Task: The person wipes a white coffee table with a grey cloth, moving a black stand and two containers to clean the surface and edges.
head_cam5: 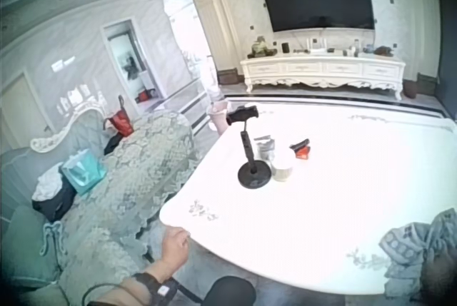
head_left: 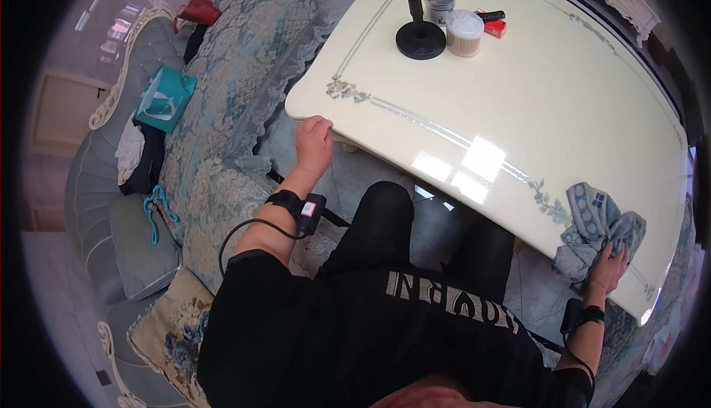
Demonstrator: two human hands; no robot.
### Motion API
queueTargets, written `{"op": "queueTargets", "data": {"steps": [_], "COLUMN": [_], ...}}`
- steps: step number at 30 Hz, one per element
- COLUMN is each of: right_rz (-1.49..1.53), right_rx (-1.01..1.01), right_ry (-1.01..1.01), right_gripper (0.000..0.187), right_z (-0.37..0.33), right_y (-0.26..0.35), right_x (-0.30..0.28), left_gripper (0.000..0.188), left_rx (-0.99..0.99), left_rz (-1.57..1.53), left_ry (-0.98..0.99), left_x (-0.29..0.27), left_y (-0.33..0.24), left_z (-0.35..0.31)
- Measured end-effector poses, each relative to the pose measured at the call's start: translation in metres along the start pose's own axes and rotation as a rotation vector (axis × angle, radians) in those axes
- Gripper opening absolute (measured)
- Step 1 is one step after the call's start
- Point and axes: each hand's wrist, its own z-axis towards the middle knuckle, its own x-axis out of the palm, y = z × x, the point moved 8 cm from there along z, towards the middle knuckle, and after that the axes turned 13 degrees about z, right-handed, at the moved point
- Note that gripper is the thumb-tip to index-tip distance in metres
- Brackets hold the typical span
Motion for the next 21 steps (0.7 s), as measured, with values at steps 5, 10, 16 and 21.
{"op": "queueTargets", "data": {"steps": [5, 10, 16, 21], "right_rz": [-0.016, -0.007, -0.020, -0.013], "right_rx": [0.016, 0.028, 0.006, -0.002], "right_ry": [0.018, 0.024, 0.010, 0.010], "right_gripper": [0.054, 0.055, 0.055, 0.053], "right_z": [-0.001, -0.003, 0.000, 0.000], "right_y": [0.003, 0.007, -0.002, 0.001], "right_x": [-0.001, -0.003, 0.001, 0.002], "left_gripper": [0.022, 0.022, 0.023, 0.025], "left_rx": [-0.085, -0.010, 0.079, -0.111], "left_rz": [-0.021, -0.059, -0.041, -0.019], "left_ry": [0.065, 0.012, 0.025, 0.021], "left_x": [0.003, -0.002, -0.001, 0.005], "left_y": [0.013, 0.005, -0.020, 0.005], "left_z": [0.003, 0.000, -0.005, -0.015]}}
